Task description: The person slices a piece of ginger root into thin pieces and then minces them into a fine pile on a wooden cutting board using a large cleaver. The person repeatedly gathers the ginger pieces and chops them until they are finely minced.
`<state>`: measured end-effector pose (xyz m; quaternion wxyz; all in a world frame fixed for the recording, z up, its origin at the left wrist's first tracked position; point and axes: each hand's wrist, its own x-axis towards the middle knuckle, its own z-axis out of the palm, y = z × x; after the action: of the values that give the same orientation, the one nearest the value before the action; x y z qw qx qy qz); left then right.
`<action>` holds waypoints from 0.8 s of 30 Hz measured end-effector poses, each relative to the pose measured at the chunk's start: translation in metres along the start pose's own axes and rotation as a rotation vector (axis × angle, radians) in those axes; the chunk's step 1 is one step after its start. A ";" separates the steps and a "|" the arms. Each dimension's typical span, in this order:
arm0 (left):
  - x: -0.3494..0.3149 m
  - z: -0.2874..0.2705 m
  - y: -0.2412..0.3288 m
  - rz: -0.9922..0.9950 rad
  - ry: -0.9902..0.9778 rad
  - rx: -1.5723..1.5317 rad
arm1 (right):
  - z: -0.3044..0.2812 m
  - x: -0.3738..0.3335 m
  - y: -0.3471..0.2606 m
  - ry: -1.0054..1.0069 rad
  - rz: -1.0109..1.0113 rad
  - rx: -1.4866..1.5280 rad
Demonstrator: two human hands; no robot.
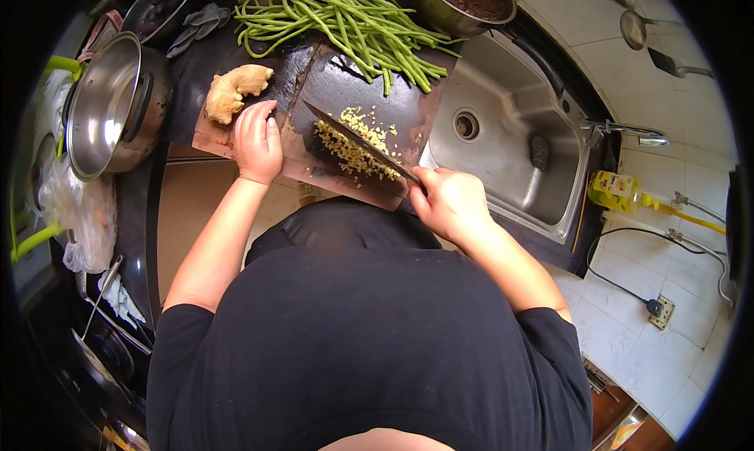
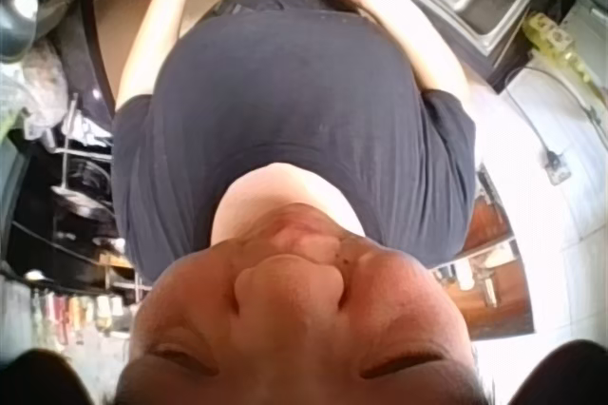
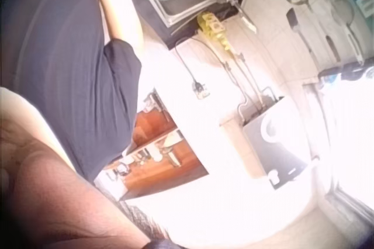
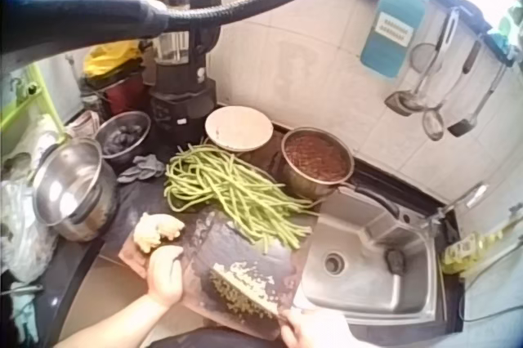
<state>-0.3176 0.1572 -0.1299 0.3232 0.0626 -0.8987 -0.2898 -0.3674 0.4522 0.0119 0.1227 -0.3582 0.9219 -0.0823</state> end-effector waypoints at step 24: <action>-0.001 -0.001 -0.001 -0.008 0.013 0.013 | -0.004 0.007 0.010 -0.008 0.076 0.002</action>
<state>-0.3160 0.1561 -0.1306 0.3276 0.0700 -0.8982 -0.2848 -0.3799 0.4550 0.0123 0.1296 -0.3232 0.9343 -0.0770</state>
